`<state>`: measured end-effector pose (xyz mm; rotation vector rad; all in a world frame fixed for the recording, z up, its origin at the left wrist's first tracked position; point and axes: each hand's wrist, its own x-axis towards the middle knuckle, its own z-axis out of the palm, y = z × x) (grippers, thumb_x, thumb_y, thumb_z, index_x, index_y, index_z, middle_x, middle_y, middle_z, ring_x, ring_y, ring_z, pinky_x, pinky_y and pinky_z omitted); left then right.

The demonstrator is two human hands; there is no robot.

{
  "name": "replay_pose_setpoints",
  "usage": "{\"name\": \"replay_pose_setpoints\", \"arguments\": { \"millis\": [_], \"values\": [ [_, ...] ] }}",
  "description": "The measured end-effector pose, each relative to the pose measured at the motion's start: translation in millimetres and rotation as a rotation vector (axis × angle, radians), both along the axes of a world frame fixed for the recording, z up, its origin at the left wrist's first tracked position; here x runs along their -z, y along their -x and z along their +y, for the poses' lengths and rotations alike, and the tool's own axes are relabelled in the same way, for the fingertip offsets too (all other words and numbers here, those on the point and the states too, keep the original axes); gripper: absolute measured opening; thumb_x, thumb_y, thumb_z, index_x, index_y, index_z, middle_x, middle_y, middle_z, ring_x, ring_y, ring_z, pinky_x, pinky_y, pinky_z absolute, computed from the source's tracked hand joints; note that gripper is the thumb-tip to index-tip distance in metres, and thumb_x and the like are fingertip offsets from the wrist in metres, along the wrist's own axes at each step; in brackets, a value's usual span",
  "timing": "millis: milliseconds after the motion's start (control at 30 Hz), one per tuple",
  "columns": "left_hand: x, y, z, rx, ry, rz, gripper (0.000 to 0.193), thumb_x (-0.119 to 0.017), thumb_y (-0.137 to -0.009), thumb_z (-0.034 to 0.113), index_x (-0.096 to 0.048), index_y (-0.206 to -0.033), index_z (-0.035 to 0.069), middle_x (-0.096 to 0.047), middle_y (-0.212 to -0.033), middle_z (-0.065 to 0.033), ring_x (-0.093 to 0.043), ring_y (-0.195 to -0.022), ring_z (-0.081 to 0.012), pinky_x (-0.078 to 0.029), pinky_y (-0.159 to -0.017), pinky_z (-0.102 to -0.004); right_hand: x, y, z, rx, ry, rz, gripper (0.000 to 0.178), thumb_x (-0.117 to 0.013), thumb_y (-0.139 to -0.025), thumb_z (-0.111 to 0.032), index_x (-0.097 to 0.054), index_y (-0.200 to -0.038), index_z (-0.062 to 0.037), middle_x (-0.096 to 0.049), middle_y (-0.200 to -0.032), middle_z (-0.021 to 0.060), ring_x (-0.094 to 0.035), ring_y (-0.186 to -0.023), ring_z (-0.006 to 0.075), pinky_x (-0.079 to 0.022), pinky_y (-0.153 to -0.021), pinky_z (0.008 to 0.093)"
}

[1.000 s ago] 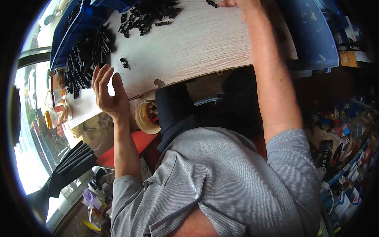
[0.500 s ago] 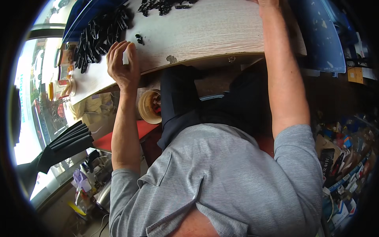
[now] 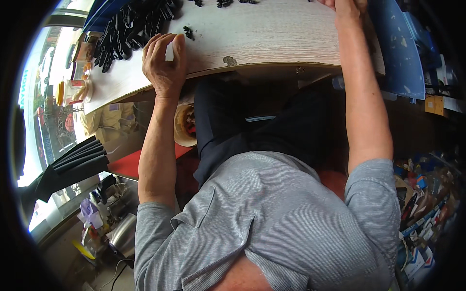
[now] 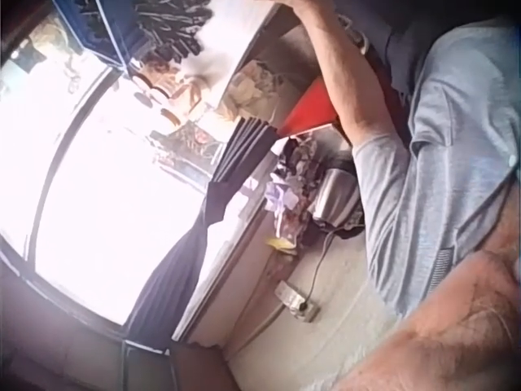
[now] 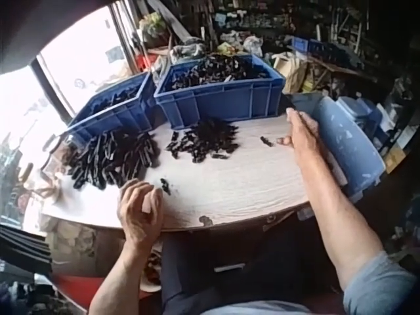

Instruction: Assembling small black plastic components at a workbench.

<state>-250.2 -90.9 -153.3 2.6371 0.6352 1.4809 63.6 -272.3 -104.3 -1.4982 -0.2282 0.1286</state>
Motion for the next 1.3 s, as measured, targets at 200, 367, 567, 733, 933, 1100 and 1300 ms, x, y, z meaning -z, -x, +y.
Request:
{"name": "replay_pose_setpoints", "arguments": {
  "millis": [200, 367, 567, 733, 933, 1100, 1300],
  "values": [
    [0, -9, -3, -0.003, 0.029, -0.011, 0.014, -0.074, -0.084, 0.023, -0.069, -0.087, 0.010, -0.071, -0.091, -0.0036, -0.064, -0.102, -0.0294, -0.046, -0.093, -0.0407, 15, -10, -20, -0.018, 0.025, 0.016, 0.026, -0.066, -0.090, -0.033, -0.057, -0.078, -0.0106, -0.042, -0.051, 0.0017, -0.045, -0.039, 0.0134, -0.057, -0.048, 0.0360],
    [4, -7, -2, -0.027, 0.021, -0.026, 0.012, -0.073, -0.083, 0.021, -0.069, -0.087, 0.010, -0.071, -0.090, -0.0026, -0.064, -0.103, -0.0285, -0.047, -0.093, -0.0401, 25, -3, -35, -0.142, -0.098, -0.030, 0.020, -0.069, -0.089, -0.021, -0.064, -0.083, -0.0025, -0.036, -0.048, -0.0005, -0.044, -0.048, 0.0113, -0.062, -0.076, 0.0459],
    [4, -7, 0, -0.024, -0.010, -0.049, 0.011, -0.073, -0.083, 0.019, -0.069, -0.086, 0.010, -0.071, -0.088, -0.0035, -0.065, -0.098, -0.0277, -0.048, -0.091, -0.0398, 20, 20, -42, -0.198, -0.068, -0.046, 0.023, -0.069, -0.091, -0.022, -0.064, -0.086, -0.0006, -0.035, -0.049, -0.0002, -0.045, -0.049, 0.0122, -0.061, -0.078, 0.0489],
    [2, -6, -2, -0.038, -0.020, -0.011, 0.010, -0.073, -0.084, 0.017, -0.071, -0.088, 0.008, -0.072, -0.090, -0.0072, -0.067, -0.098, -0.0274, -0.052, -0.086, -0.0372, 22, 16, -48, -0.245, -0.118, -0.039, 0.022, -0.067, -0.091, -0.022, -0.064, -0.085, -0.0014, -0.034, -0.049, -0.0005, -0.046, -0.051, 0.0123, -0.060, -0.081, 0.0498],
    [2, -6, -2, -0.027, -0.018, -0.001, 0.011, -0.072, -0.085, 0.017, -0.071, -0.089, 0.008, -0.072, -0.091, -0.0078, -0.067, -0.097, -0.0274, -0.052, -0.086, -0.0376, 29, 5, -50, -0.275, -0.122, -0.012, 0.021, -0.065, -0.091, -0.021, -0.063, -0.081, -0.0030, -0.033, -0.048, -0.0005, -0.046, -0.052, 0.0125, -0.059, -0.082, 0.0507],
    [6, -1, 3, -0.037, -0.012, -0.021, 0.010, -0.073, -0.082, 0.017, -0.069, -0.087, 0.009, -0.071, -0.087, -0.0041, -0.066, -0.097, -0.0275, -0.049, -0.089, -0.0389, 28, 14, -39, -0.249, -0.220, -0.033, 0.021, -0.062, -0.092, -0.020, -0.062, -0.078, -0.0045, -0.033, -0.048, 0.0000, -0.046, -0.053, 0.0129, -0.060, -0.080, 0.0497],
    [4, -13, 1, -0.004, -0.013, -0.028, 0.009, -0.073, -0.082, 0.016, -0.069, -0.086, 0.009, -0.071, -0.085, -0.0039, -0.067, -0.095, -0.0273, -0.049, -0.089, -0.0390, 17, 19, -44, -0.186, -0.108, -0.067, 0.022, -0.060, -0.092, -0.020, -0.062, -0.075, -0.0053, -0.033, -0.049, 0.0002, -0.047, -0.054, 0.0135, -0.060, -0.079, 0.0498]
  ]
}}
